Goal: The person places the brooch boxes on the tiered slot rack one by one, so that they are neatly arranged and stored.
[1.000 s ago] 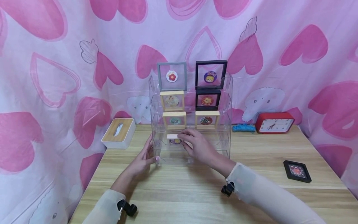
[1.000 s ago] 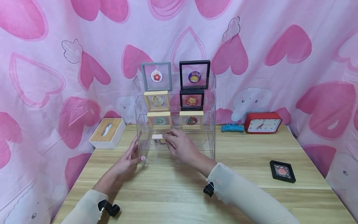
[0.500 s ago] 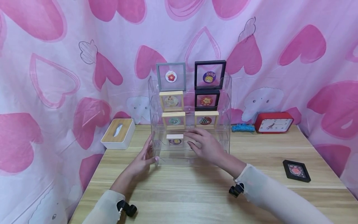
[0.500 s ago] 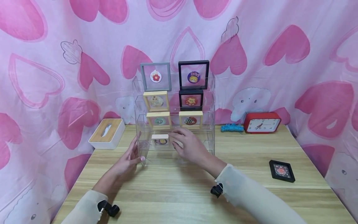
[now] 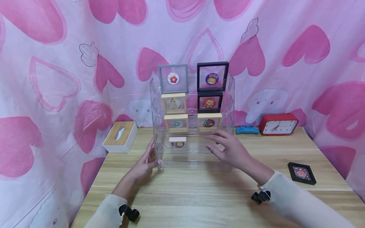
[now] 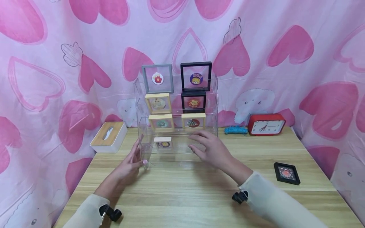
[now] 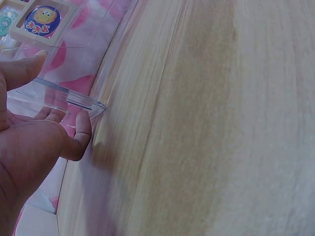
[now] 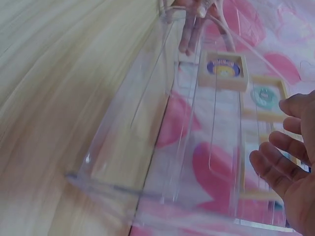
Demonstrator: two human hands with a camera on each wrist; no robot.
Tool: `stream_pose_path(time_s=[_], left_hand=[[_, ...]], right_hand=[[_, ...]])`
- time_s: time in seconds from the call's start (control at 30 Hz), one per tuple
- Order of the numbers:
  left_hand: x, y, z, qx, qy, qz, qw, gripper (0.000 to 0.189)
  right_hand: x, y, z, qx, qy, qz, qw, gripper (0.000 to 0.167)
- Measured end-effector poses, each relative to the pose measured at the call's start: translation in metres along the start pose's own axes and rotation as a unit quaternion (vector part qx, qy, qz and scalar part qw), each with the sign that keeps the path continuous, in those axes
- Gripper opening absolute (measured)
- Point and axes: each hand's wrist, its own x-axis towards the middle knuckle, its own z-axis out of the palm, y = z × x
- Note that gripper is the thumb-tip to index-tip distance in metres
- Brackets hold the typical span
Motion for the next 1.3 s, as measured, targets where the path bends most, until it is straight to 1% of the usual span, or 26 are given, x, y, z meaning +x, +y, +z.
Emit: stream_pose_path(time_s=[0.17,0.27,0.47,0.6,0.77,0.97,1.13,1.3], left_hand=[[0.000,0.000,0.000,-0.007,0.006,-0.019,0.9998,0.111],[0.000,0.000,0.000,-0.008,0.005,-0.018,0.9998,0.110],[-0.001,0.000,0.000,-0.007,0.003,-0.013,0.9999,0.111],[-0.001,-0.001,0.000,-0.008,0.002,-0.013,0.9999,0.111],[-0.001,0.000,0.000,-0.002,0.002,-0.010,0.9999,0.112],[0.000,0.000,0.000,0.001,-0.001,0.001,1.0000,0.112],[0.000,0.001,0.001,-0.005,-0.010,0.015,0.9998,0.113],[-0.001,0.001,0.002,-0.008,-0.016,0.027,0.9995,0.113]], right_hand=[[-0.010,0.012,-0.018,-0.009,0.011,0.013,0.9998,0.036],[-0.016,0.020,-0.030,-0.015,0.018,0.018,0.9996,0.037],[-0.029,0.039,-0.051,-0.045,0.044,0.018,0.9979,0.040],[-0.041,0.048,-0.065,-0.062,0.051,0.041,0.9959,0.041],[-0.060,0.060,-0.082,-0.085,0.049,0.074,0.9924,0.040],[-0.087,0.085,-0.097,-0.104,0.045,0.101,0.9884,0.038],[-0.110,0.109,-0.114,-0.114,0.029,0.137,0.9835,0.038],[-0.133,0.136,-0.128,-0.124,0.004,0.159,0.9795,0.037]])
